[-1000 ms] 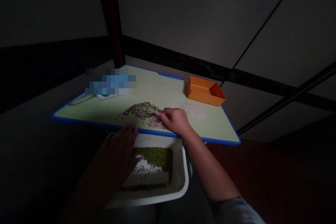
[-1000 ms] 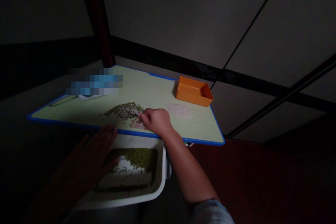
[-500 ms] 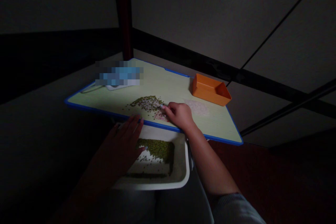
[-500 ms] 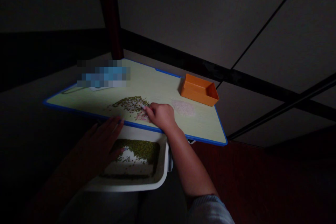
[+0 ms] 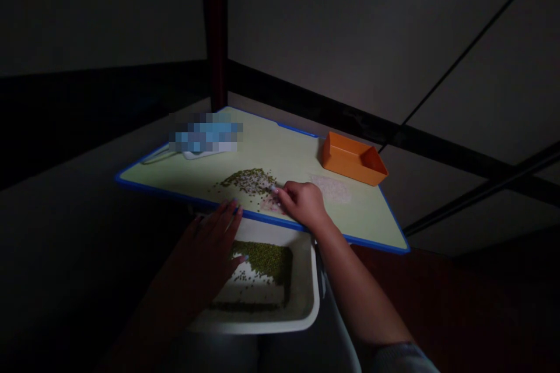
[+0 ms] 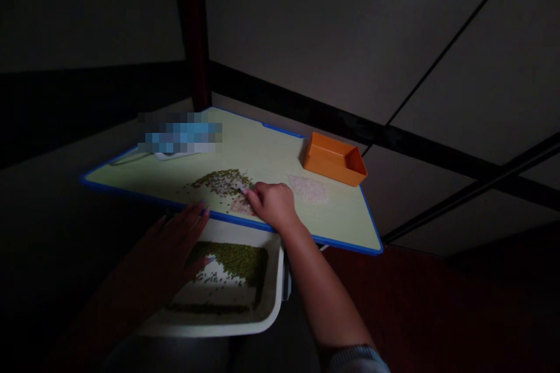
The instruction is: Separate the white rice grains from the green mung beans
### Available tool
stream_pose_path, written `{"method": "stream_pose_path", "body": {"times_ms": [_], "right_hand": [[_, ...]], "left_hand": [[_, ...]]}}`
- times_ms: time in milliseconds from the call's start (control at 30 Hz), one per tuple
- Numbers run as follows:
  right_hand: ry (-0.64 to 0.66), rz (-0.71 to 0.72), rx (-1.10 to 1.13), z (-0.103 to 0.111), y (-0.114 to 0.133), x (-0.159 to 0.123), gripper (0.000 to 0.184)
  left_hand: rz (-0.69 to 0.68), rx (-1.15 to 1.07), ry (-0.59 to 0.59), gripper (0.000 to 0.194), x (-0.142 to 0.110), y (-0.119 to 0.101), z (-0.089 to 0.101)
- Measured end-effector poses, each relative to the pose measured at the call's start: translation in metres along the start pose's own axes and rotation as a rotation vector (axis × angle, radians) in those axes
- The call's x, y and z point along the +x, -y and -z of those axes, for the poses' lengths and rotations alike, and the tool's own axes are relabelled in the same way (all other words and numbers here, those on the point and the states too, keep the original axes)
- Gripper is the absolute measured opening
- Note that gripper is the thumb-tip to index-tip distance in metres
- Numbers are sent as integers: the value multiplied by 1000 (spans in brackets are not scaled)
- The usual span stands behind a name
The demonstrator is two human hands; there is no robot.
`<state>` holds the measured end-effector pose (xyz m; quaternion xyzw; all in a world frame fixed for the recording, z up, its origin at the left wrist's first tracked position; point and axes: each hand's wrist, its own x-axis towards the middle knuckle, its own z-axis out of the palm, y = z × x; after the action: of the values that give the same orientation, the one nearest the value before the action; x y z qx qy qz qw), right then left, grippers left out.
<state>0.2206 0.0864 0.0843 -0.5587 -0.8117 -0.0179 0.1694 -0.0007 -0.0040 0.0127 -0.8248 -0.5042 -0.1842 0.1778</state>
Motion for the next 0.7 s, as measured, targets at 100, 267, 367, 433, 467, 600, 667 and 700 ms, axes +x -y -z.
{"method": "stream_pose_path", "body": {"times_ms": [100, 267, 367, 433, 467, 600, 667, 700], "right_hand": [[14, -9, -55, 2, 2, 0, 44], [20, -41, -111, 4, 11, -3, 45], [-2, -72, -84, 2, 13, -5, 43], [0, -88, -9, 0, 12, -5, 43], [5, -93, 43, -1, 10, -6, 43], [16, -89, 207, -4, 6, -8, 43], [-13, -140, 215, -3, 6, -10, 43], [-30, -171, 207, -2, 8, -11, 43]], "left_hand": [[8, -19, -35, 75, 0, 1, -1], [29, -41, -34, 73, 1, -1, 0], [46, -48, -26, 70, 1, -2, 3], [62, -82, -17, 69, 2, -2, 5], [67, -106, -4, 68, 2, -2, 6], [89, -128, 7, 68, 3, -1, 11], [77, -123, 8, 66, 2, 0, 12], [80, -122, 9, 66, 2, 1, 12]]}}
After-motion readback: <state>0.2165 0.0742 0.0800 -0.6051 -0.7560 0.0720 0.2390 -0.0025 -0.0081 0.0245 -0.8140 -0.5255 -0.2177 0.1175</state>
